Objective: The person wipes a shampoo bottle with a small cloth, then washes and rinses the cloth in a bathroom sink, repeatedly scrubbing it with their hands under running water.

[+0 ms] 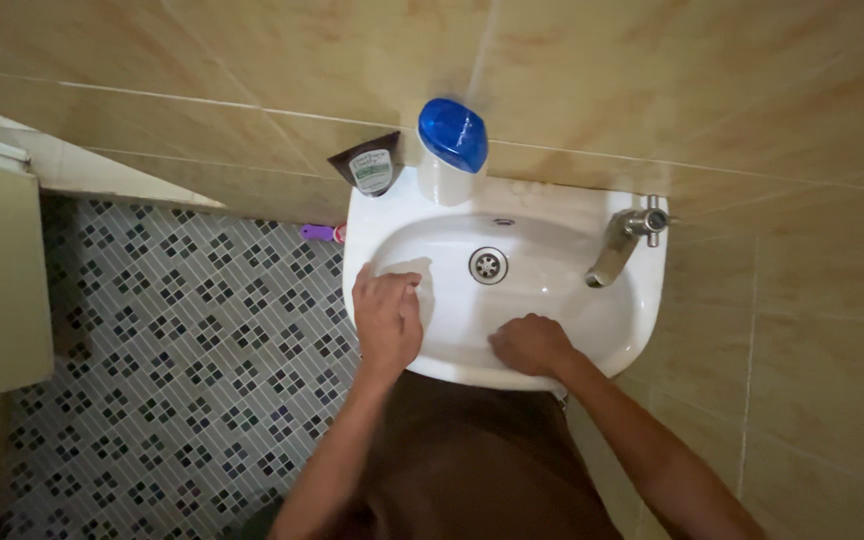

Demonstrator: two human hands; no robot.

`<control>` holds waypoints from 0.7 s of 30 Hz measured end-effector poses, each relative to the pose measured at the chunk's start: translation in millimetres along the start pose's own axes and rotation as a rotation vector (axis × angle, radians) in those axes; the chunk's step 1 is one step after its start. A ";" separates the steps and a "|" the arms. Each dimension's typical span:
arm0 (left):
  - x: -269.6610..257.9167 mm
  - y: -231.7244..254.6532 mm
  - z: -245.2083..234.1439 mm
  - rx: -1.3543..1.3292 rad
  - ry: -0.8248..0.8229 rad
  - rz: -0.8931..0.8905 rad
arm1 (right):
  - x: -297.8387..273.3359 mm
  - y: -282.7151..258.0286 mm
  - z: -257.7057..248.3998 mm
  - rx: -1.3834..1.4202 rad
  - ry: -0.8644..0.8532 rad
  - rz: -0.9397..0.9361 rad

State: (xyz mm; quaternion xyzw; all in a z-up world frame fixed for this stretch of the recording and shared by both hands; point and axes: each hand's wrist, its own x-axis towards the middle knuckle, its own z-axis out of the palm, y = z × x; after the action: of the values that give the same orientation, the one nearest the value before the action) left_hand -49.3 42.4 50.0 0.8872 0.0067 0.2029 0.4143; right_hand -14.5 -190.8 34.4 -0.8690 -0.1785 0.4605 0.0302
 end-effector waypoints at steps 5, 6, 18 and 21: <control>0.8 -1.2 -2.4 -0.029 -0.007 -0.012 | -1.3 -4.1 -6.6 -0.016 0.039 0.003; 0.8 -1.7 -2.7 -0.027 -0.019 -0.010 | -0.4 -5.1 -7.5 -0.016 0.037 0.004; -4.1 -9.3 3.0 -0.034 0.003 -0.021 | 4.8 -0.9 2.7 0.139 0.110 0.161; -6.1 -10.2 2.3 -0.036 0.021 0.010 | 7.2 0.4 6.5 0.130 0.145 0.166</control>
State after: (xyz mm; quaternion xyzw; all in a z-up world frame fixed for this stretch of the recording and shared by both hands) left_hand -52.5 46.3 39.0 0.8774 0.0029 0.2144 0.4291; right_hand -16.0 -189.4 24.9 -0.9080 -0.0731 0.4080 0.0609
